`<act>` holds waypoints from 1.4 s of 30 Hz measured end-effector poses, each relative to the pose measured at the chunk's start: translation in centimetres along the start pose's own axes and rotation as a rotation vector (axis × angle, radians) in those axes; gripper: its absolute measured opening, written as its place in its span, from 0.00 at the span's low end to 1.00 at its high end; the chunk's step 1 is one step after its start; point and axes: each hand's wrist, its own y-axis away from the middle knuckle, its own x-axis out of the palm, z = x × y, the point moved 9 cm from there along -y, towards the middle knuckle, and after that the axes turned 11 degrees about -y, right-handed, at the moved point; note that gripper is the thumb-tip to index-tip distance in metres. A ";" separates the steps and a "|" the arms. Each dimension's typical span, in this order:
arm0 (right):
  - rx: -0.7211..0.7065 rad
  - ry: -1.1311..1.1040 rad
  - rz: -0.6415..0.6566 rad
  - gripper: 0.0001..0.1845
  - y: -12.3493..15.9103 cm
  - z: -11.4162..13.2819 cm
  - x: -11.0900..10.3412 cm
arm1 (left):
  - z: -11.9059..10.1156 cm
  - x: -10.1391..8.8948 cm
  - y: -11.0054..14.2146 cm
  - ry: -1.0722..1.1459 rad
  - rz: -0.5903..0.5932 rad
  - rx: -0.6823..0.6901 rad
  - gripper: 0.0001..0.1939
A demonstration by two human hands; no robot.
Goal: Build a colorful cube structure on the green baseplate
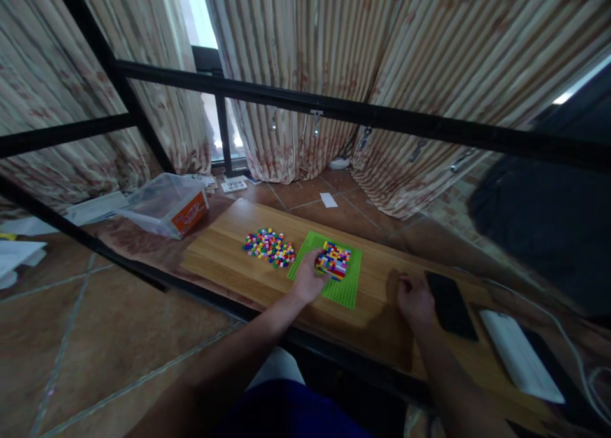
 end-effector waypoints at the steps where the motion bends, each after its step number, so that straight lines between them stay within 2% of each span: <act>1: 0.003 -0.011 0.020 0.16 -0.1 0.2 0.0 | 0.3 0.1 0.2 0.033 0.027 0.005 0.37; 4: -0.010 -0.060 0.081 0.16 -0.1 1.9 0.4 | 1.1 0.3 0.8 0.041 0.061 -0.006 0.42; 7: -0.075 -0.137 0.142 0.21 -0.5 5.6 1.7 | 1.1 0.0 0.9 -0.040 0.027 -0.014 0.40; 12: -0.212 -0.305 0.308 0.31 -1.3 12.5 6.0 | 0.3 -0.7 1.2 -0.089 -0.025 0.029 0.37; 15: -0.230 -0.385 0.404 0.33 -0.8 14.3 8.0 | 0.3 -0.6 1.3 -0.102 0.004 0.042 0.37; 18: -0.203 -0.430 0.415 0.33 0.6 13.7 8.1 | 0.4 0.0 1.4 -0.136 0.066 0.069 0.37; 23: -0.075 -0.475 0.346 0.31 4.1 9.7 5.9 | -0.6 2.2 1.0 -0.203 0.175 0.188 0.37; 27: 0.026 -0.514 0.279 0.32 7.0 7.4 4.3 | -1.8 4.0 0.2 -0.257 0.257 0.299 0.29; 30: 0.103 -0.476 0.230 0.37 8.7 7.0 3.9 | -2.9 5.1 -0.1 -0.257 0.343 0.401 0.21; 32: 0.150 -0.430 0.187 0.42 9.4 7.0 3.9 | -3.2 5.0 -0.3 -0.274 0.334 0.419 0.19; 35: 0.154 -0.393 0.132 0.46 10.0 7.6 4.3 | -3.0 3.4 -0.3 -0.321 0.234 0.370 0.25; 38: 0.098 -0.367 0.047 0.45 10.1 8.6 4.7 | -2.6 0.4 0.2 -0.347 0.151 0.338 0.28; 40: 0.071 -0.346 -0.008 0.44 10.1 9.4 4.9 | -2.1 -2.7 0.2 -0.376 0.088 0.344 0.28; 42: 0.052 -0.335 -0.048 0.45 10.1 10.4 5.3 | -1.0 -7.2 -0.3 -0.432 -0.029 0.312 0.27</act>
